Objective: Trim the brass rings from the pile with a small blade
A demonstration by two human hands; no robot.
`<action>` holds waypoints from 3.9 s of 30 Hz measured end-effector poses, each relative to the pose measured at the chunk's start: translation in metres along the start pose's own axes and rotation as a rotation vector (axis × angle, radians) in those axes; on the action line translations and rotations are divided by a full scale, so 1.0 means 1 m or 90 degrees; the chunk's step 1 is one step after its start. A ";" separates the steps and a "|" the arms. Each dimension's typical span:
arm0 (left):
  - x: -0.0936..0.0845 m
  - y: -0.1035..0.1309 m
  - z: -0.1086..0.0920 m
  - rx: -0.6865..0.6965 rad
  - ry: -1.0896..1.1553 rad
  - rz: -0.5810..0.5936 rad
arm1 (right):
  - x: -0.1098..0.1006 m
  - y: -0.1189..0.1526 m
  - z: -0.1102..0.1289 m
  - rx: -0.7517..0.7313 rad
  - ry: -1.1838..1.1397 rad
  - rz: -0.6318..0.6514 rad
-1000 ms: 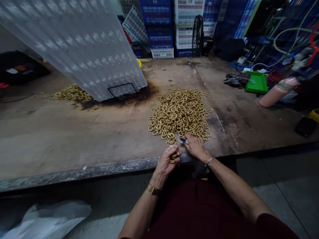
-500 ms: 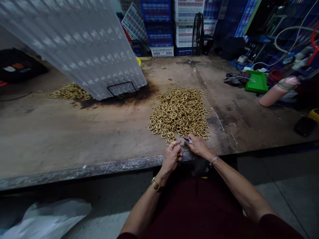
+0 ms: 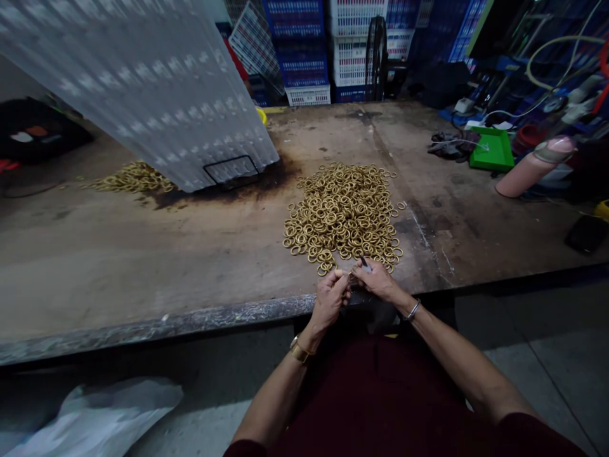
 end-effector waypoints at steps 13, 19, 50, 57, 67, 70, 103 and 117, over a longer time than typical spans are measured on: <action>-0.001 0.004 0.003 -0.030 0.002 0.055 | 0.003 0.001 0.011 -0.017 0.046 -0.029; 0.000 0.009 0.003 -0.019 0.033 0.053 | 0.004 0.004 0.010 0.003 0.015 -0.004; 0.001 0.032 -0.012 0.023 0.014 0.069 | 0.006 0.014 0.006 -0.018 0.652 -0.009; -0.002 0.025 -0.020 -0.158 0.284 0.096 | -0.039 0.000 0.016 -0.008 0.604 -0.219; -0.009 0.013 -0.003 -0.187 0.333 0.085 | -0.105 -0.026 -0.008 0.191 0.643 -0.294; -0.009 0.010 -0.004 -0.192 0.344 0.124 | -0.099 -0.030 -0.005 0.207 0.663 -0.277; 0.001 -0.009 -0.001 0.124 -0.109 -0.118 | 0.006 -0.006 0.016 0.132 -0.168 0.039; 0.000 -0.001 -0.006 -0.009 0.049 -0.006 | 0.005 -0.007 0.022 -0.001 0.009 -0.049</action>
Point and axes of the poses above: each hand's wrist, its own y-axis away from the middle knuckle, its own x-axis out of the palm, z = x × y, the point moved 1 cm from there along -y, towards the middle knuckle, and after that the axes turned 2 degrees about z, right-handed, at the moved point
